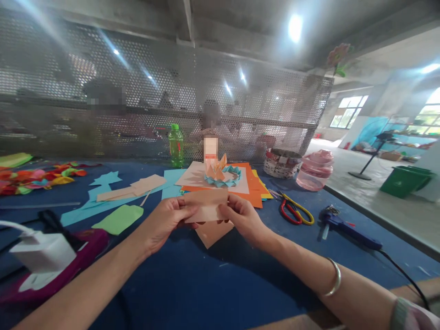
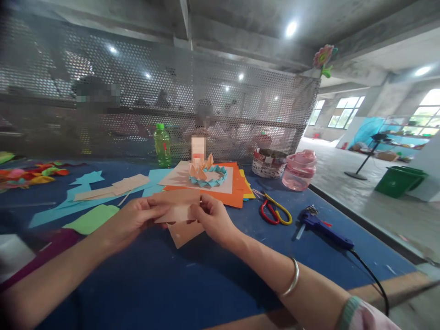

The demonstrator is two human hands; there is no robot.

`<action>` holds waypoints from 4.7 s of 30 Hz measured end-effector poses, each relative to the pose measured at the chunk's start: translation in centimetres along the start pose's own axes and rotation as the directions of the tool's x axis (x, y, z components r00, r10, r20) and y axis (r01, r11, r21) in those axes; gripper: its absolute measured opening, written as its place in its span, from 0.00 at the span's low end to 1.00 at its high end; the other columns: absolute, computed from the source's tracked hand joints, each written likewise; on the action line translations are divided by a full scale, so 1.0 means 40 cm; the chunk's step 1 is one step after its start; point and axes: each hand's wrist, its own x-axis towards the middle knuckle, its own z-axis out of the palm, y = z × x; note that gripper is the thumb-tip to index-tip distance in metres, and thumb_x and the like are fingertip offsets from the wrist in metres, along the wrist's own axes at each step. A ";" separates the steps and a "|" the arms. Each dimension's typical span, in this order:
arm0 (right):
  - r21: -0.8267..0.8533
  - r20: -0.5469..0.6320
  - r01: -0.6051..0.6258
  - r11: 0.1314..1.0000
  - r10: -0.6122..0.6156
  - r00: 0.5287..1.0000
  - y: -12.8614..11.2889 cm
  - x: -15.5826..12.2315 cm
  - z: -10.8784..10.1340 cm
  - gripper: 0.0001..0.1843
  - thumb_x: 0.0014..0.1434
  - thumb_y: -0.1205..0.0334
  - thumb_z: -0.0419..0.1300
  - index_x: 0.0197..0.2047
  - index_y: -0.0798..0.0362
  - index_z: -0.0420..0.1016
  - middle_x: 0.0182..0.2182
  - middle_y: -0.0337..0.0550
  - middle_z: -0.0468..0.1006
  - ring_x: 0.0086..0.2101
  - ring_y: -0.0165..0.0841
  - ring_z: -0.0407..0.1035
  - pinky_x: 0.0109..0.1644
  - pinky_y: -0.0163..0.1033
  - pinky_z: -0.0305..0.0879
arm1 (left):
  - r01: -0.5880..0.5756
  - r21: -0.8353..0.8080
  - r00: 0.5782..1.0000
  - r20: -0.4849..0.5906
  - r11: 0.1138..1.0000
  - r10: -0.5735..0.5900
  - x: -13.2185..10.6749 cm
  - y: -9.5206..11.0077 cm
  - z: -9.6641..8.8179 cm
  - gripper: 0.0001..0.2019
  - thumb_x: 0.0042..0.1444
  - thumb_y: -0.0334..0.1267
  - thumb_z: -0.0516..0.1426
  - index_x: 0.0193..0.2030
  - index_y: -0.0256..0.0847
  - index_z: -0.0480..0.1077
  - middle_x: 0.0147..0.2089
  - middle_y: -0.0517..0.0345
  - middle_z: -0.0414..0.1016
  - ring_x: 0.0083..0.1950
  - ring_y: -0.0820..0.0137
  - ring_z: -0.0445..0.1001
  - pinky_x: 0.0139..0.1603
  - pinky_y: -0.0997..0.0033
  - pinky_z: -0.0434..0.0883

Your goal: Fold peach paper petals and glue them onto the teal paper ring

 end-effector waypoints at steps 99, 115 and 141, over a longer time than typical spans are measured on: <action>-0.462 -0.168 0.120 0.878 -0.220 0.961 -0.005 -0.018 0.002 0.17 0.58 0.51 0.59 0.26 0.56 0.69 0.21 0.34 0.64 0.24 0.24 0.55 0.28 0.32 0.52 | -0.060 0.172 0.998 0.034 0.983 0.055 -0.024 -0.001 0.040 0.15 0.38 0.39 0.69 0.34 0.39 0.77 0.31 0.61 0.75 0.32 0.72 0.69 0.34 0.73 0.65; -0.341 -0.075 -0.007 0.940 -0.020 0.997 -0.006 -0.017 0.014 0.18 0.50 0.48 0.65 0.33 0.55 0.72 0.27 0.37 0.73 0.26 0.26 0.62 0.28 0.31 0.57 | -0.062 0.186 0.998 0.031 0.981 0.057 -0.014 -0.014 0.024 0.14 0.41 0.36 0.67 0.38 0.40 0.77 0.31 0.62 0.79 0.34 0.72 0.73 0.38 0.74 0.65; -0.372 -0.003 0.020 0.928 -0.023 1.000 0.009 -0.003 -0.007 0.17 0.54 0.49 0.62 0.35 0.57 0.77 0.28 0.40 0.75 0.26 0.27 0.63 0.28 0.31 0.57 | -0.078 0.332 0.994 -0.046 0.940 0.098 -0.008 0.003 0.015 0.16 0.37 0.45 0.69 0.34 0.41 0.77 0.29 0.61 0.80 0.32 0.67 0.76 0.34 0.72 0.68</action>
